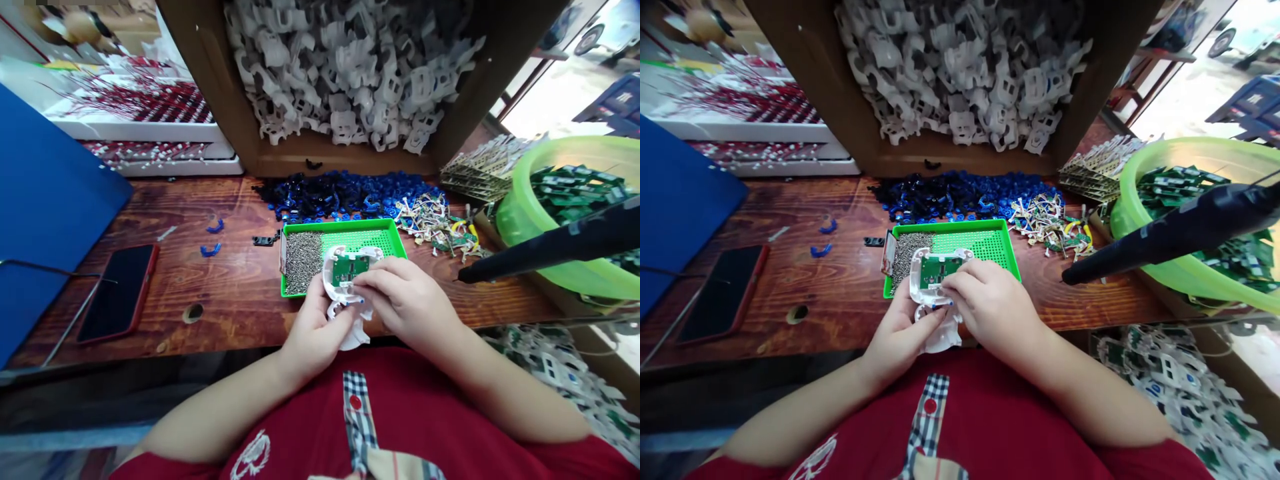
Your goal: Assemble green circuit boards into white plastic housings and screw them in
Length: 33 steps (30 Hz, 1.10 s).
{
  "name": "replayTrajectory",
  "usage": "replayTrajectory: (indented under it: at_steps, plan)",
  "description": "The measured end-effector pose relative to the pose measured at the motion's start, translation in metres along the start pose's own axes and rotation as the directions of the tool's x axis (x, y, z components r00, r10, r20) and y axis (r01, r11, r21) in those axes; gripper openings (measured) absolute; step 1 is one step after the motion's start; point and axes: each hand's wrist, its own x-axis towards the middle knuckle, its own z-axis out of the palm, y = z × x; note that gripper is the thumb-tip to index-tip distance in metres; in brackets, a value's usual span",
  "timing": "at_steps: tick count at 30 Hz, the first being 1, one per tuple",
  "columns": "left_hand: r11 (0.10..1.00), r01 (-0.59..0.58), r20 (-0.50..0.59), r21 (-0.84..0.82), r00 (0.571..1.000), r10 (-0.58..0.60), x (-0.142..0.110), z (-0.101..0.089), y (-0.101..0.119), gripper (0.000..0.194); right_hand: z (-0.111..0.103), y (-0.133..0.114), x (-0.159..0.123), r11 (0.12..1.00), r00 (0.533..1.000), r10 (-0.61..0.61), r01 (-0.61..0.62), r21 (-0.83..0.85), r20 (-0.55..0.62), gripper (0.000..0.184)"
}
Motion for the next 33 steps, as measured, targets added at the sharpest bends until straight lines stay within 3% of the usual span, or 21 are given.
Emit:
replayTrajectory:
  at_steps: [4,8,10,11,13,15,17,19,23,26,30,33]
  plan:
    - [0.995,0.029,0.058,-0.091,0.998,-0.023,0.004,-0.003,0.004,0.034,0.002,0.001,-0.001,1.0,1.0,-0.006,0.006,0.003,0.016,0.013]
    - [0.978,0.107,-0.008,-0.18,0.994,-0.11,0.012,-0.004,0.005,0.028,0.004,0.0,-0.007,0.996,0.998,-0.028,0.023,0.089,0.055,0.013]
    - [0.979,0.098,-0.029,-0.177,0.994,-0.105,0.013,-0.004,0.004,0.027,0.005,0.001,-0.013,0.983,0.999,0.016,-0.008,0.183,-0.046,0.01]
    - [0.981,0.09,-0.033,-0.169,0.995,-0.097,0.013,-0.004,0.004,0.027,0.006,0.002,-0.016,0.967,0.987,0.101,-0.068,0.247,-0.122,0.009]
    - [0.988,0.072,-0.047,-0.138,0.996,-0.079,0.011,-0.004,0.002,0.029,0.008,0.005,-0.02,0.859,0.92,0.354,-0.25,0.447,-0.166,0.017]
    - [0.995,0.054,-0.068,-0.086,0.996,-0.06,0.009,-0.004,0.001,0.03,0.01,0.007,-0.022,0.614,0.842,0.536,-0.436,0.658,0.058,0.028]
    - [0.999,0.032,-0.084,-0.013,0.996,-0.033,0.008,-0.004,0.0,0.032,0.012,0.009,-0.021,0.383,0.786,0.518,-0.567,0.729,0.339,0.033]
    - [0.997,-0.002,-0.084,0.072,0.996,0.008,0.006,-0.005,-0.001,0.035,0.012,0.009,-0.018,0.305,0.757,0.469,-0.622,0.721,0.455,0.027]
    - [0.968,-0.083,-0.062,0.239,0.993,0.101,0.005,-0.009,-0.002,0.037,0.016,0.009,-0.015,0.432,0.781,0.471,-0.61,0.664,0.411,0.023]
    - [0.959,-0.06,-0.116,0.278,0.989,0.096,0.008,-0.011,-0.003,0.036,0.023,0.01,-0.013,0.501,0.799,0.461,-0.594,0.629,0.386,0.021]
    - [0.994,0.107,-0.137,0.003,0.985,-0.105,0.015,-0.01,0.005,0.037,0.029,0.019,-0.005,0.514,0.826,0.353,-0.563,0.647,0.438,0.029]
    - [0.94,0.273,-0.081,-0.204,0.952,-0.294,0.017,-0.014,0.017,0.029,0.022,0.036,0.01,0.653,0.834,0.365,-0.546,0.525,0.413,0.032]
